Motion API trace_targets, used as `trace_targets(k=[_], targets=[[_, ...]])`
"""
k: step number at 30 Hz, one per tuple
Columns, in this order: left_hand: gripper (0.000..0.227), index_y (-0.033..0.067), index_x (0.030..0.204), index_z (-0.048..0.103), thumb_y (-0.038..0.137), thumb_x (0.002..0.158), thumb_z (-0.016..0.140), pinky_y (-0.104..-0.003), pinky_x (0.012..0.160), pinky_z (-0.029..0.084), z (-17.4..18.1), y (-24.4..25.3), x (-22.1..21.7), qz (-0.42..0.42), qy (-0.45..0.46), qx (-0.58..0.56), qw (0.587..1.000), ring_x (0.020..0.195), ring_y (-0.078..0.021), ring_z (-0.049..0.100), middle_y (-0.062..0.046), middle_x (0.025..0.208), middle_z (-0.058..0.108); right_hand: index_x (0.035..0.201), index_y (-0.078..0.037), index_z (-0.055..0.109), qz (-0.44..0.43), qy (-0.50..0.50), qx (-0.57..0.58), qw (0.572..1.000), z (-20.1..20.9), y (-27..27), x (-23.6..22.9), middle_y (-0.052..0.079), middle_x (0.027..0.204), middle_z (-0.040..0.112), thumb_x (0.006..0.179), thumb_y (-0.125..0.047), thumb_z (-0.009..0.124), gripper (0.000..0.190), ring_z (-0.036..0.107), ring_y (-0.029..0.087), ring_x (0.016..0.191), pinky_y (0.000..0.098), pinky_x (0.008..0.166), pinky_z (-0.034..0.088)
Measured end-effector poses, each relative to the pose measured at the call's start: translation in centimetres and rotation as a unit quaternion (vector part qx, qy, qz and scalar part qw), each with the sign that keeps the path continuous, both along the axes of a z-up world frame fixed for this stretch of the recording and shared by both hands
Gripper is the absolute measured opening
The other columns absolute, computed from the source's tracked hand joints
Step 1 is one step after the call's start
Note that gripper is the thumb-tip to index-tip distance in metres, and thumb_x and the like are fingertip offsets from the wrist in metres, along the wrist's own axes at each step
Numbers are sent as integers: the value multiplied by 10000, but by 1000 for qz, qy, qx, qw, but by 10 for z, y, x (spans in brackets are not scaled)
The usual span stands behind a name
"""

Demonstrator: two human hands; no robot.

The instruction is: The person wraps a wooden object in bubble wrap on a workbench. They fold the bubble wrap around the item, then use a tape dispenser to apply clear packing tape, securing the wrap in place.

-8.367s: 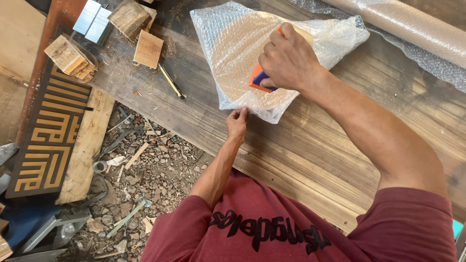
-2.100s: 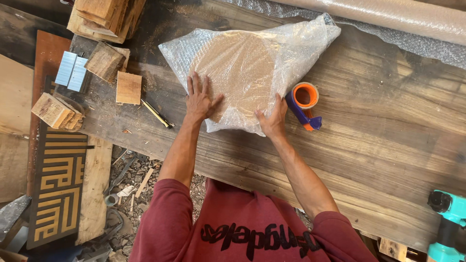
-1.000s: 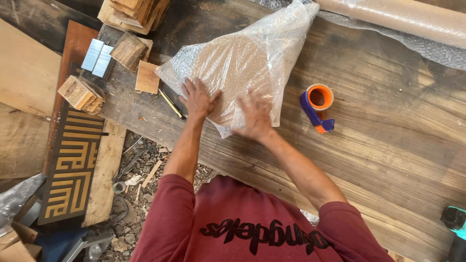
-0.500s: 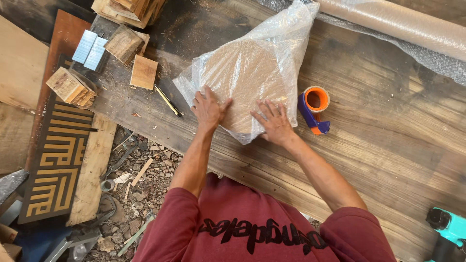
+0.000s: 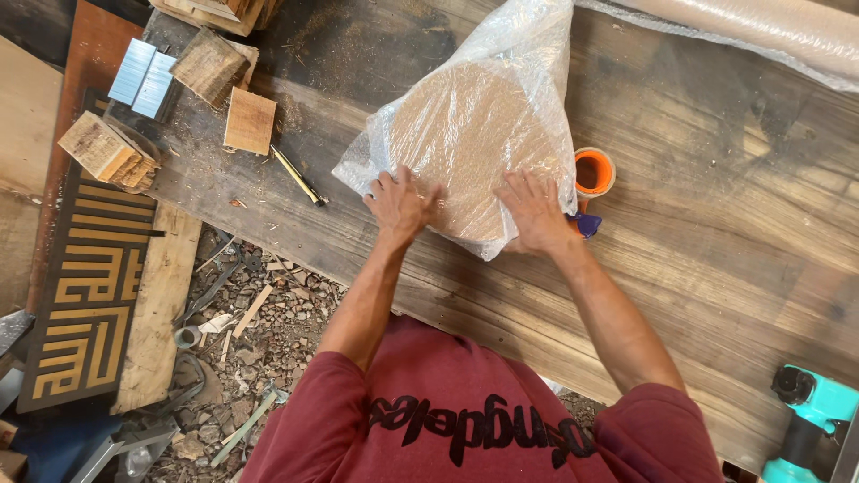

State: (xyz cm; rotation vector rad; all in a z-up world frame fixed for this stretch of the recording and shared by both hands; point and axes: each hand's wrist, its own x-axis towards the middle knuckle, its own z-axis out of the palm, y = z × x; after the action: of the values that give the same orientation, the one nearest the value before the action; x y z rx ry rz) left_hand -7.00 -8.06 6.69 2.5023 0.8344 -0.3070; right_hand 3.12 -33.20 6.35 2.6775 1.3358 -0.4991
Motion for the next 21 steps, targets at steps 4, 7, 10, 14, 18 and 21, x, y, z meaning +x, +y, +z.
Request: trace_targets(k=[4, 7, 10, 14, 18, 21], targets=[[653, 137, 1463, 473, 629, 1034, 443, -626, 1116, 335, -37, 46, 14, 78, -62, -1, 995, 1405, -409, 379, -212, 1400, 440, 1580, -223, 379, -76, 43, 6, 996, 41, 57, -44, 149, 1709, 221, 602, -687, 892, 1198, 183, 402, 1570, 720, 1213, 201], [907, 98, 1544, 393, 735, 929, 591, -704, 1169, 275, -46, 70, 24, 94, -98, -68, 988, 1520, -438, 247, -231, 1572, 307, 1596, -174, 343, -97, 31, 58, 993, 5, 71, -63, 215, 1693, 179, 652, -648, 888, 1189, 171, 468, 1546, 746, 1202, 185], [1012, 67, 1598, 336, 726, 899, 654, -692, 1194, 282, -38, 83, 43, 41, -140, -63, 987, 1530, -496, 224, -287, 1627, 233, 1616, -202, 316, -101, -36, 71, 992, -25, 73, -68, 242, 1699, 128, 746, -610, 834, 1092, 106, 509, 1546, 783, 1177, 159], [999, 120, 1618, 316, 760, 907, 601, -669, 1185, 317, -37, 85, 88, -54, -127, -19, 990, 1532, -441, 278, -232, 1638, 301, 1595, -172, 385, -57, -90, 103, 989, -43, 63, -65, 262, 1668, 212, 782, -535, 827, 994, 193, 561, 1507, 800, 1109, 257], [936, -32, 1529, 322, 596, 944, 694, -648, 1051, 485, -76, 73, 105, -55, -200, -111, 972, 1283, -561, 542, -364, 1334, 514, 1597, -184, 375, -45, -94, 120, 987, -40, 55, -73, 251, 1661, 243, 823, -493, 794, 933, 222, 547, 1500, 796, 1095, 275], [823, 54, 1451, 438, 678, 948, 627, -597, 983, 535, -81, 82, 99, -57, -173, -66, 981, 1232, -490, 601, -264, 1308, 537, 1597, -208, 375, -39, -100, 129, 986, -47, 46, -68, 238, 1663, 256, 819, -547, 775, 938, 237, 544, 1499, 800, 1085, 266]])
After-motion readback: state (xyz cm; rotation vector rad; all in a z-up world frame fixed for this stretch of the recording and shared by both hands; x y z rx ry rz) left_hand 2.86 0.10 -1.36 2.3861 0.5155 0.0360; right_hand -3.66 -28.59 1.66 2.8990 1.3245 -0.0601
